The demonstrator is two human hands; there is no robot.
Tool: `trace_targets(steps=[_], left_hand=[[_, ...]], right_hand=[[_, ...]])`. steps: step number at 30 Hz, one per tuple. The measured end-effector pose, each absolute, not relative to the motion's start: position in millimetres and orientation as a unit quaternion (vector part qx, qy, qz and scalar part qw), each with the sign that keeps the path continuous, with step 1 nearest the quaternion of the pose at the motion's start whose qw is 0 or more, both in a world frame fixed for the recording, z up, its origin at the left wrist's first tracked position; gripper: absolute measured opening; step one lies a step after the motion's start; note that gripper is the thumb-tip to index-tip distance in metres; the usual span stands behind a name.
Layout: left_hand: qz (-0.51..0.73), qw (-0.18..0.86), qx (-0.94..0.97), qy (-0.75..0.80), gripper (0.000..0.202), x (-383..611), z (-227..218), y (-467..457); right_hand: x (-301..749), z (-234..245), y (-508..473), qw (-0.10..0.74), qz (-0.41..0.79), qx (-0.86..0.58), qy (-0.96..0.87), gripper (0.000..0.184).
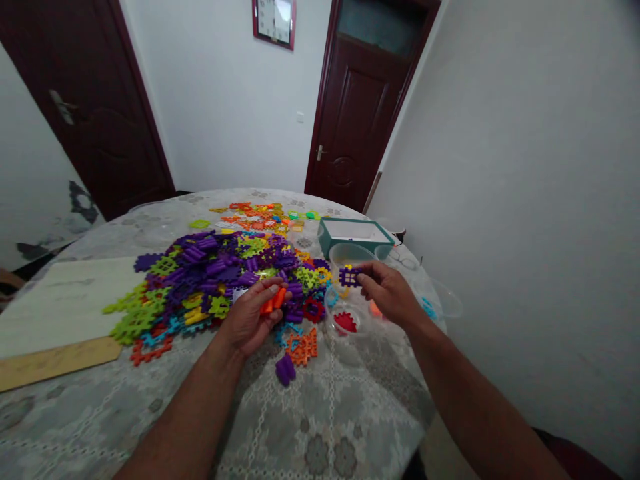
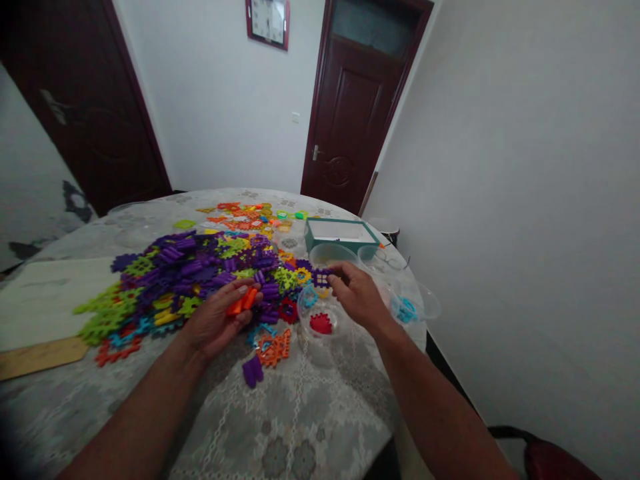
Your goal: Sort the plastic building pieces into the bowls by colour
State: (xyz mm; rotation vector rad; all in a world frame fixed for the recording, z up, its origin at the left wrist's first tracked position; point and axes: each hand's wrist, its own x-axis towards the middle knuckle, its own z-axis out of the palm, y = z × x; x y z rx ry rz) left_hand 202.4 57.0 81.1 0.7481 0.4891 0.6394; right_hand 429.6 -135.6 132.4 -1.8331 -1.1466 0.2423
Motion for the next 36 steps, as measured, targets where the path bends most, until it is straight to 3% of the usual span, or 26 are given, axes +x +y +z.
trace_targets(steps=[7, 14, 17, 23, 27, 30, 36], left_hand=[[0.308, 0.845, 0.364, 0.243, 0.026, 203, 79, 58], [0.310, 0.854, 0.342, 0.242, 0.050, 199, 84, 58], [0.315, 0.858, 0.332, 0.235, 0.056, 200, 85, 57], [0.320, 0.864, 0.325, 0.213, 0.052, 200, 84, 55], [0.320, 0.867, 0.320, 0.205, 0.045, 199, 82, 56], [0.320, 0.871, 0.313, 0.200, 0.040, 199, 81, 57], [0.315, 0.881, 0.295, 0.194, 0.037, 198, 79, 59]], right_hand=[[518, 160, -64, 0.340, -0.094, -0.835, -0.423, 0.024], [518, 177, -30, 0.329, -0.128, -0.840, -0.412, 0.032], [467, 168, -52, 0.323, -0.093, -0.802, -0.493, 0.026], [332, 124, -113, 0.245, 0.110, -0.669, -0.693, 0.021], [280, 88, -127, 0.176, 0.136, -0.670, -0.708, 0.033], [266, 73, -124, 0.132, 0.155, -0.682, -0.703, 0.028], [267, 69, -125, 0.167, 0.203, -0.711, -0.652, 0.031]])
